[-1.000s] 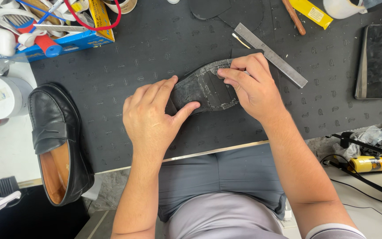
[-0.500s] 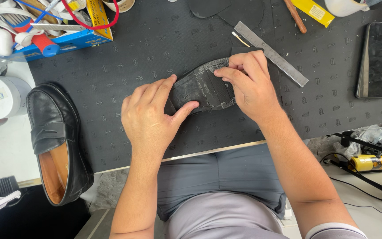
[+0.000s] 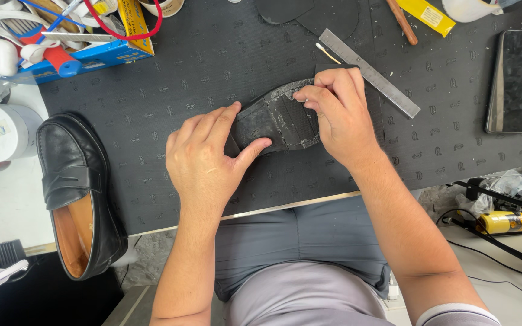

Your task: The person applies adhesive to the heel area of a black shoe using a small applicator and then positions and presses a black rubber sole piece onto the adhesive by hand.

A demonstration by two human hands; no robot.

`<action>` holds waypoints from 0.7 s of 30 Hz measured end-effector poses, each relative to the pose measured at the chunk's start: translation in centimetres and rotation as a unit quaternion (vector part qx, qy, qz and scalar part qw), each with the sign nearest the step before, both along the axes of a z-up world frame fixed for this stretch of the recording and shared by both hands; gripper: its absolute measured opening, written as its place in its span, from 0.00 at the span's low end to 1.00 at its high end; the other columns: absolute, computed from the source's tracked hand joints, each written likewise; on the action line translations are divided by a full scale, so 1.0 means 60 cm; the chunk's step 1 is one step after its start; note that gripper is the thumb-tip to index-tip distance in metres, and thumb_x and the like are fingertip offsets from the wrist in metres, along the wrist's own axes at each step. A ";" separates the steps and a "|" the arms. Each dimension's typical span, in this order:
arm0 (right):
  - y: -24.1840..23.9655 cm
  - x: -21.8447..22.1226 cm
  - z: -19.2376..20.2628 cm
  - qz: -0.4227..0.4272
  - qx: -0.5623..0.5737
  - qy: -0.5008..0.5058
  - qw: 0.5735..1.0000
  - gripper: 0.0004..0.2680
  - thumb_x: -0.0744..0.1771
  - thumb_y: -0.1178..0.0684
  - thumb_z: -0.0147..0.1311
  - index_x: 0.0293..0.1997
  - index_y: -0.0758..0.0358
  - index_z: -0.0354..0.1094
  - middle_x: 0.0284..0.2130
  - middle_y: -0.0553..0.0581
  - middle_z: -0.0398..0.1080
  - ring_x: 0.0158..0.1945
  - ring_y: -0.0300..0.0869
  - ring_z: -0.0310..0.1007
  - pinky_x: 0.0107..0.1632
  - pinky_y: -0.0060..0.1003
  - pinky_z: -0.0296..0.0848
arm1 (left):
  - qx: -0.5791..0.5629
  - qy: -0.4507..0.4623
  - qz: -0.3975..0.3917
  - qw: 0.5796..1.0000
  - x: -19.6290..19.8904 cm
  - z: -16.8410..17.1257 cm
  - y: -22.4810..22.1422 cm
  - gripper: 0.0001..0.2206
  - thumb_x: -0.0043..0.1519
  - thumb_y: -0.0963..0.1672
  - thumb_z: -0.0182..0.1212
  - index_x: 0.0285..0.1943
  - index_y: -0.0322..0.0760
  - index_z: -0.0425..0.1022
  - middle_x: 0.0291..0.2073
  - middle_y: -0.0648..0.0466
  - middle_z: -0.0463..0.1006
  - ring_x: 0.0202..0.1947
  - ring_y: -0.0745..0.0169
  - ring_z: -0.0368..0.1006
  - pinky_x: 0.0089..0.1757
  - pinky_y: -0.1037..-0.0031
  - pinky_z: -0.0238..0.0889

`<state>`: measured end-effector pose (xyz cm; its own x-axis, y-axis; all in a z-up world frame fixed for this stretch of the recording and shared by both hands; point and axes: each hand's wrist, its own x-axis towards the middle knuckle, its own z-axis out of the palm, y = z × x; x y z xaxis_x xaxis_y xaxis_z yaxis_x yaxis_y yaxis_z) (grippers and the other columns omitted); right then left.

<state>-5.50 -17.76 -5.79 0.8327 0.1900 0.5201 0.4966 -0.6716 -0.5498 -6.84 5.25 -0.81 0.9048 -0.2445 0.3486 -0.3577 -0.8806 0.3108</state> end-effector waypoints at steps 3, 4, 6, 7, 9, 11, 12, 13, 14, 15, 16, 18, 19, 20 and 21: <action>0.000 -0.002 -0.003 -0.007 0.008 0.011 1.000 0.10 0.66 0.70 0.61 0.47 0.63 0.73 0.43 0.54 0.63 0.50 0.47 0.62 0.50 0.37 0.70 | -0.003 0.002 0.000 1.000 -0.001 0.000 0.000 0.30 0.52 0.61 0.71 0.52 0.40 0.83 0.45 0.59 0.83 0.46 0.61 0.76 0.42 0.66 0.65; 0.000 -0.002 -0.004 -0.008 0.011 0.016 1.000 0.09 0.66 0.70 0.60 0.47 0.63 0.73 0.43 0.55 0.64 0.50 0.47 0.62 0.50 0.36 0.70 | -0.006 0.002 -0.001 1.000 0.000 0.000 0.000 0.30 0.52 0.61 0.71 0.53 0.40 0.83 0.45 0.59 0.83 0.46 0.61 0.76 0.42 0.67 0.64; 0.001 -0.002 -0.006 -0.011 0.018 0.026 0.999 0.09 0.66 0.70 0.59 0.47 0.64 0.73 0.44 0.56 0.64 0.51 0.48 0.62 0.49 0.35 0.70 | -0.006 0.001 -0.001 1.000 0.000 0.000 0.000 0.29 0.52 0.61 0.71 0.52 0.40 0.83 0.45 0.59 0.83 0.46 0.61 0.76 0.42 0.67 0.65; 0.001 -0.003 -0.007 -0.015 0.013 0.023 1.000 0.09 0.66 0.70 0.59 0.47 0.63 0.73 0.43 0.55 0.64 0.50 0.48 0.62 0.50 0.36 0.69 | -0.005 0.001 -0.001 1.000 0.000 0.000 0.000 0.29 0.52 0.61 0.71 0.52 0.40 0.83 0.45 0.59 0.83 0.46 0.61 0.76 0.42 0.66 0.65; 0.001 -0.004 -0.007 -0.023 0.005 0.017 1.000 0.09 0.67 0.70 0.59 0.47 0.62 0.73 0.43 0.54 0.64 0.50 0.47 0.61 0.52 0.37 0.68 | -0.006 0.001 -0.002 1.000 0.000 0.001 0.000 0.29 0.52 0.60 0.71 0.53 0.40 0.82 0.45 0.58 0.83 0.46 0.60 0.76 0.42 0.66 0.64; 0.000 -0.003 -0.007 -0.036 0.000 0.004 0.999 0.09 0.67 0.69 0.59 0.48 0.62 0.73 0.43 0.54 0.64 0.50 0.47 0.61 0.53 0.38 0.67 | -0.007 0.003 -0.001 1.000 -0.001 0.001 0.001 0.29 0.52 0.60 0.71 0.53 0.40 0.82 0.46 0.58 0.83 0.46 0.60 0.76 0.42 0.66 0.65; -0.001 -0.003 -0.006 -0.043 -0.002 -0.003 0.999 0.09 0.67 0.69 0.59 0.48 0.62 0.72 0.44 0.54 0.64 0.51 0.47 0.61 0.54 0.39 0.66 | -0.008 0.006 0.000 1.000 -0.001 0.001 0.000 0.29 0.52 0.60 0.71 0.53 0.40 0.82 0.46 0.59 0.83 0.46 0.60 0.76 0.42 0.66 0.65; -0.003 -0.002 -0.004 -0.043 0.012 0.003 0.999 0.09 0.68 0.69 0.59 0.49 0.62 0.72 0.44 0.54 0.64 0.50 0.47 0.61 0.53 0.38 0.66 | -0.008 0.009 0.001 1.000 -0.002 0.001 0.000 0.29 0.52 0.60 0.71 0.53 0.40 0.82 0.46 0.59 0.83 0.46 0.60 0.76 0.43 0.66 0.65; -0.007 -0.001 -0.001 -0.043 0.025 0.009 0.999 0.08 0.69 0.68 0.59 0.50 0.62 0.72 0.44 0.54 0.64 0.50 0.47 0.61 0.52 0.37 0.66 | -0.008 0.008 0.001 1.000 -0.002 0.001 0.000 0.29 0.52 0.60 0.71 0.53 0.40 0.82 0.46 0.59 0.83 0.47 0.60 0.76 0.43 0.66 0.65; -0.011 0.000 0.002 -0.042 0.039 0.014 0.998 0.08 0.70 0.68 0.59 0.51 0.61 0.72 0.44 0.54 0.63 0.50 0.47 0.61 0.51 0.36 0.66 | -0.007 0.008 0.001 1.000 -0.002 0.001 0.000 0.29 0.52 0.60 0.71 0.53 0.40 0.82 0.46 0.59 0.83 0.47 0.60 0.76 0.43 0.66 0.65; -0.015 -0.001 0.006 -0.020 0.034 0.015 0.999 0.08 0.70 0.67 0.59 0.51 0.62 0.72 0.44 0.54 0.64 0.50 0.47 0.62 0.51 0.36 0.67 | -0.007 0.008 0.000 1.000 -0.002 0.001 0.000 0.29 0.52 0.60 0.72 0.53 0.40 0.82 0.46 0.59 0.83 0.47 0.60 0.76 0.44 0.66 0.65; -0.025 -0.001 0.015 0.025 0.023 0.016 0.999 0.08 0.69 0.66 0.60 0.51 0.63 0.72 0.44 0.54 0.66 0.51 0.48 0.64 0.51 0.38 0.67 | -0.005 0.007 0.001 1.000 -0.002 0.001 0.000 0.29 0.52 0.60 0.72 0.53 0.41 0.82 0.46 0.59 0.83 0.47 0.60 0.76 0.44 0.66 0.65; -0.026 0.000 0.017 0.029 0.014 0.021 0.999 0.08 0.68 0.65 0.61 0.52 0.63 0.72 0.44 0.54 0.66 0.51 0.48 0.64 0.52 0.39 0.68 | -0.004 0.007 0.001 1.000 -0.001 0.001 0.000 0.29 0.51 0.60 0.72 0.53 0.41 0.82 0.46 0.59 0.83 0.47 0.60 0.76 0.44 0.66 0.65; -0.027 0.000 0.019 0.034 0.005 0.027 0.999 0.08 0.68 0.64 0.61 0.52 0.62 0.72 0.44 0.55 0.66 0.50 0.48 0.65 0.53 0.40 0.68 | -0.005 0.008 0.002 1.000 -0.001 0.001 0.000 0.29 0.51 0.60 0.72 0.53 0.41 0.82 0.46 0.59 0.83 0.47 0.60 0.76 0.44 0.66 0.65; -0.027 -0.001 0.020 0.039 -0.003 0.033 0.999 0.09 0.68 0.63 0.62 0.53 0.62 0.72 0.44 0.55 0.67 0.50 0.49 0.65 0.53 0.41 0.69 | -0.006 0.009 0.002 1.000 -0.002 0.000 0.001 0.29 0.51 0.60 0.72 0.53 0.41 0.82 0.46 0.59 0.83 0.47 0.60 0.76 0.44 0.66 0.65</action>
<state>-5.53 -19.39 -4.58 0.8479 0.2590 0.4626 0.5102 -0.6358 -0.5792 -6.93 5.28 -0.78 0.9117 -0.2374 0.3354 -0.3489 -0.8784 0.3266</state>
